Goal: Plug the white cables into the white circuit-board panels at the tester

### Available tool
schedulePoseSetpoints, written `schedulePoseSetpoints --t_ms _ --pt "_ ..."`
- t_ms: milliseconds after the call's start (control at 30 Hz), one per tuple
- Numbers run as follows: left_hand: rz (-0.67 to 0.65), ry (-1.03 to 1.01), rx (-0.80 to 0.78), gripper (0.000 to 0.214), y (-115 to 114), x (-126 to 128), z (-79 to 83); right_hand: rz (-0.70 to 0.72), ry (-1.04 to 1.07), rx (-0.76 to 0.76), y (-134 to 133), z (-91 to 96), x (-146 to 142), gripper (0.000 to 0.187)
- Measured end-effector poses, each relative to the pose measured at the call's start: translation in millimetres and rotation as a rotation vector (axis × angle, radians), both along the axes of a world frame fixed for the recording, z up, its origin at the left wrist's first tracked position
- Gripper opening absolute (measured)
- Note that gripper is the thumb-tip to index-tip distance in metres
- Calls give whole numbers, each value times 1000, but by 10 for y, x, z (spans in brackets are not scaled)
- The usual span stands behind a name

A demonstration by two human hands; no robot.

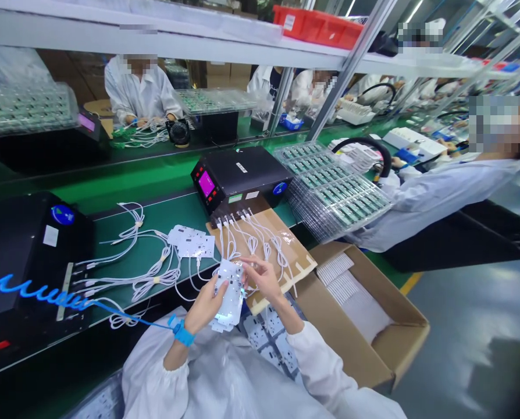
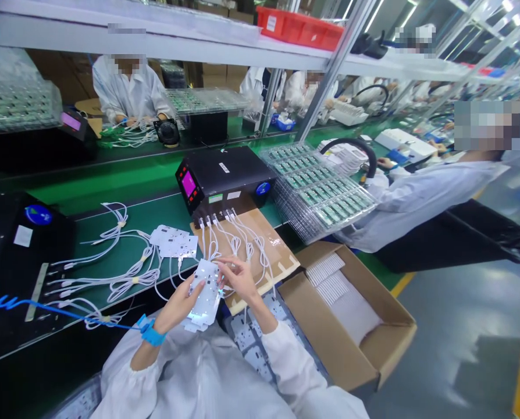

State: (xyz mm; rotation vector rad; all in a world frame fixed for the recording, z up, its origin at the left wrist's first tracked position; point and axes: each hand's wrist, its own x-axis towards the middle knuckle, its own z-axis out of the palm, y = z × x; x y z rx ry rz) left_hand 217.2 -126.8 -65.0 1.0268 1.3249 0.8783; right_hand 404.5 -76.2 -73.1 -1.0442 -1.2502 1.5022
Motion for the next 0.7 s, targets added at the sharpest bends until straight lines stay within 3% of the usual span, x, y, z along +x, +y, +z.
schedulePoseSetpoints --t_ms 167,267,500,700 --pt "-62 133 76 43 43 25 -48 21 -311 393 -69 86 -35 23" --pt "-94 184 125 40 48 39 -54 60 -433 553 -87 83 -50 20" --pt "-159 271 231 34 50 82 32 81 -502 690 -106 40 -100 17" --pt "-136 343 240 34 36 79 -95 75 -529 710 -129 43 -129 15"
